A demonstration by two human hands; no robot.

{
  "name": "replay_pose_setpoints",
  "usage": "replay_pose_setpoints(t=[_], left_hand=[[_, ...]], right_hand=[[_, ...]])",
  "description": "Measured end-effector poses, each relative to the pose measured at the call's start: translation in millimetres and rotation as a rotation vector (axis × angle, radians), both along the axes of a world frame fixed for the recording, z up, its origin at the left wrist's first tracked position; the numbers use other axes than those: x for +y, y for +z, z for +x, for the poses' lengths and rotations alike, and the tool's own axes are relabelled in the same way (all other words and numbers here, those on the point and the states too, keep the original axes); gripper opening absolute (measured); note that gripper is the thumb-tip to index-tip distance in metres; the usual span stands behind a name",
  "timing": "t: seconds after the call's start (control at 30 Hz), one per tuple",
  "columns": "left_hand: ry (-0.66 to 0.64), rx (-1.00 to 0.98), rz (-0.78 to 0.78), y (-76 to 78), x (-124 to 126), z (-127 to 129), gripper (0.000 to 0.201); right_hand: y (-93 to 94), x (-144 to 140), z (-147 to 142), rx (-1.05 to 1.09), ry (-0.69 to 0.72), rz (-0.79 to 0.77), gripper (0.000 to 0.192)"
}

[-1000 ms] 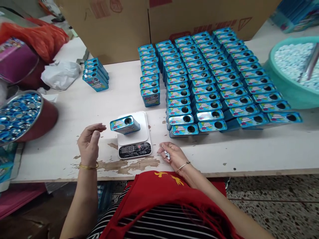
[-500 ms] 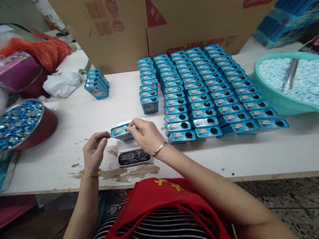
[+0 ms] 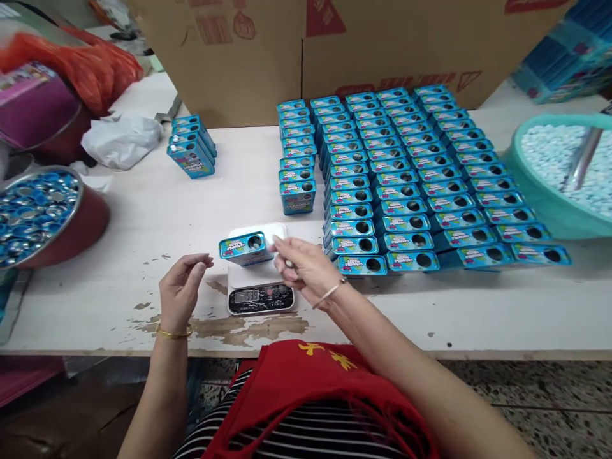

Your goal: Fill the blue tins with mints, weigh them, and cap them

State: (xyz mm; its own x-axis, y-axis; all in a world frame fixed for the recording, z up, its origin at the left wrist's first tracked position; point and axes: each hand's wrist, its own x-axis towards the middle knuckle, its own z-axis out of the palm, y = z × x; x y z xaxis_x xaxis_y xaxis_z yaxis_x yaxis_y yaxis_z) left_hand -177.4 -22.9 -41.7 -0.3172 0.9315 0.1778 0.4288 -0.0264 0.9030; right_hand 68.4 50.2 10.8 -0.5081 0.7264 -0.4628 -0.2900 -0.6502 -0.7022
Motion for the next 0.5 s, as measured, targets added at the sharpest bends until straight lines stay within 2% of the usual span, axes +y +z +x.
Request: replay_pose_setpoints(t=[0.13,0.23,0.33,0.5], left_hand=[[0.014,-0.010,0.002,2.1,1,0,0.022],[0.012,-0.006,0.016,6.7,3,1,0.021],[0.001,0.003,0.037,12.5,6,3,0.020],[-0.036,0.038,0.061,23.3,12,8,0.021]], right_hand=[[-34.9,-32,26,0.031,-0.070,-0.218,0.026],[-55.9,-52,45,-0.019,-0.140,-0.275,0.021],[-66.1,-64,58,-0.077,-0.158,-0.270,0.025],[-71.1,-69,61,-0.129,-0.148,-0.216,0.036]])
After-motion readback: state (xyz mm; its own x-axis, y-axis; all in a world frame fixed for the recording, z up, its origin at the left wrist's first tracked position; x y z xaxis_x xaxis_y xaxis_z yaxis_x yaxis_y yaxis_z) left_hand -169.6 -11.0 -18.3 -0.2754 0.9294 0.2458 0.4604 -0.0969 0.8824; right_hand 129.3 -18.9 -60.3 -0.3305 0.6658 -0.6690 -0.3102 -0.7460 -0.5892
